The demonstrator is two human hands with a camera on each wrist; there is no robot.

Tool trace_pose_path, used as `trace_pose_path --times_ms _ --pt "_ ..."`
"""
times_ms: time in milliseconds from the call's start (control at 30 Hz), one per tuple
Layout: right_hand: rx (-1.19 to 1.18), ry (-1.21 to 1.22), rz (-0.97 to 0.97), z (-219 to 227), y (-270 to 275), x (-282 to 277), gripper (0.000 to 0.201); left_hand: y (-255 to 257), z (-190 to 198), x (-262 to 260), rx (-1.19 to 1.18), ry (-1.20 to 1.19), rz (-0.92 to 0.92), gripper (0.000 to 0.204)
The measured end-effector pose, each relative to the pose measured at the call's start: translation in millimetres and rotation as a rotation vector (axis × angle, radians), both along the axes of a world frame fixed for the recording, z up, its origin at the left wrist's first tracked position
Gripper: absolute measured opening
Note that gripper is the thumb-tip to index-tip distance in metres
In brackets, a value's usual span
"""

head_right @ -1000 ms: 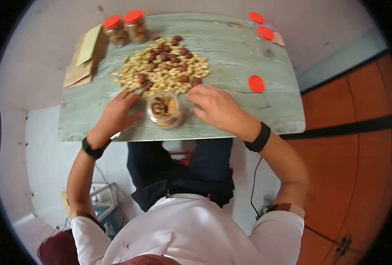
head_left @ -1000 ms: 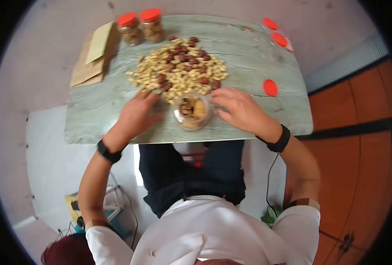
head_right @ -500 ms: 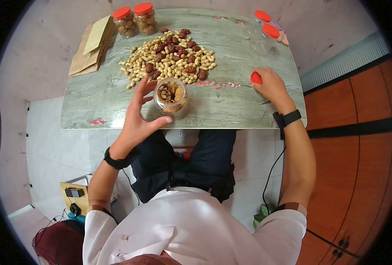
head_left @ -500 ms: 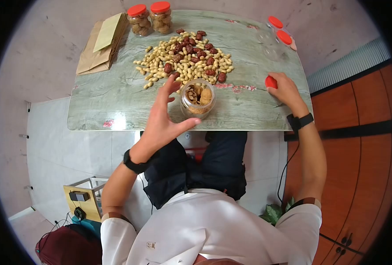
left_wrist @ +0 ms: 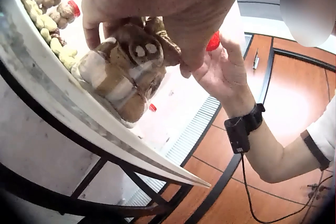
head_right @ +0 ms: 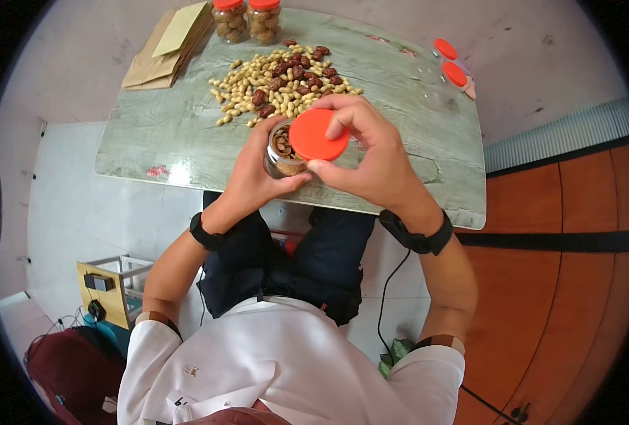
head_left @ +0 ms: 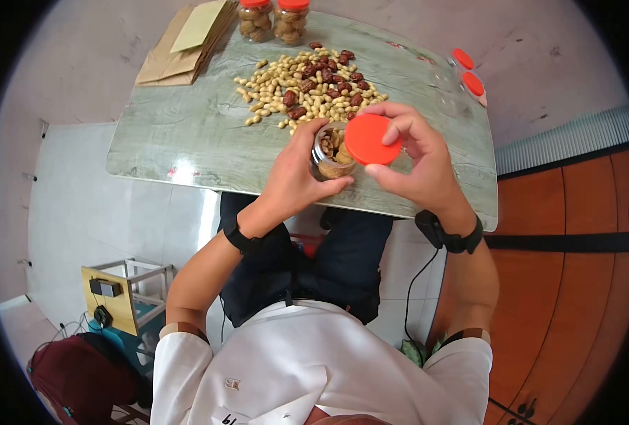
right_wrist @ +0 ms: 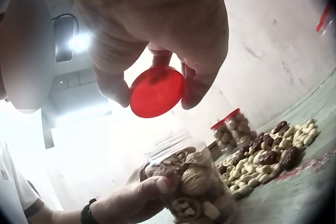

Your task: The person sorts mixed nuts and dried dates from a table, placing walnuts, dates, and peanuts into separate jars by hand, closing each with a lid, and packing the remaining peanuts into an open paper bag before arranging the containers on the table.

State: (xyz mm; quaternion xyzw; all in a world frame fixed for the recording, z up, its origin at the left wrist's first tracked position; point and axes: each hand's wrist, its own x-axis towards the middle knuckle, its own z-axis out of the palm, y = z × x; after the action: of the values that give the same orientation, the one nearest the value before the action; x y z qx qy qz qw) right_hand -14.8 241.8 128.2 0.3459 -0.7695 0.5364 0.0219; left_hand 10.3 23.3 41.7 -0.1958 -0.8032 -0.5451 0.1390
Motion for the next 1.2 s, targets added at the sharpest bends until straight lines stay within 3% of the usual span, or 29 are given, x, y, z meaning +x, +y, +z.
trace_pose_path --times_ms 67,133,267,333,567,867,1033,1200 --pt "0.025 0.062 0.019 -2.5 -9.5 -3.6 0.039 0.6 -2.1 -0.9 -0.008 0.023 0.004 0.090" --pt "0.238 0.152 0.002 -1.1 -15.9 -5.5 0.038 -0.1 -2.7 -1.0 0.005 0.023 0.001 0.090" --pt "0.304 0.097 0.059 12.3 -18.6 -10.9 0.040 3.5 -6.9 -2.1 0.043 0.033 0.003 0.089" --pt "0.465 0.210 0.120 23.5 -21.3 -16.5 0.048 3.1 -7.7 -2.6 0.051 0.044 -0.001 0.089" --pt "0.622 0.243 0.274 48.4 -31.1 -24.2 0.056 2.5 -7.7 -4.6 0.091 0.128 -0.003 0.087" --pt "0.759 0.342 0.261 53.2 -39.5 -20.4 0.055 0.8 -8.6 -4.5 0.044 0.098 -0.001 0.090" --pt "0.960 0.404 0.111 57.4 -49.1 -17.6 0.053 3.9 -10.2 -5.5 0.077 0.117 0.020 0.084" --pt "0.996 0.450 0.102 56.1 -53.1 -18.5 0.057 2.9 -7.2 -4.5 0.075 0.133 0.022 0.082"
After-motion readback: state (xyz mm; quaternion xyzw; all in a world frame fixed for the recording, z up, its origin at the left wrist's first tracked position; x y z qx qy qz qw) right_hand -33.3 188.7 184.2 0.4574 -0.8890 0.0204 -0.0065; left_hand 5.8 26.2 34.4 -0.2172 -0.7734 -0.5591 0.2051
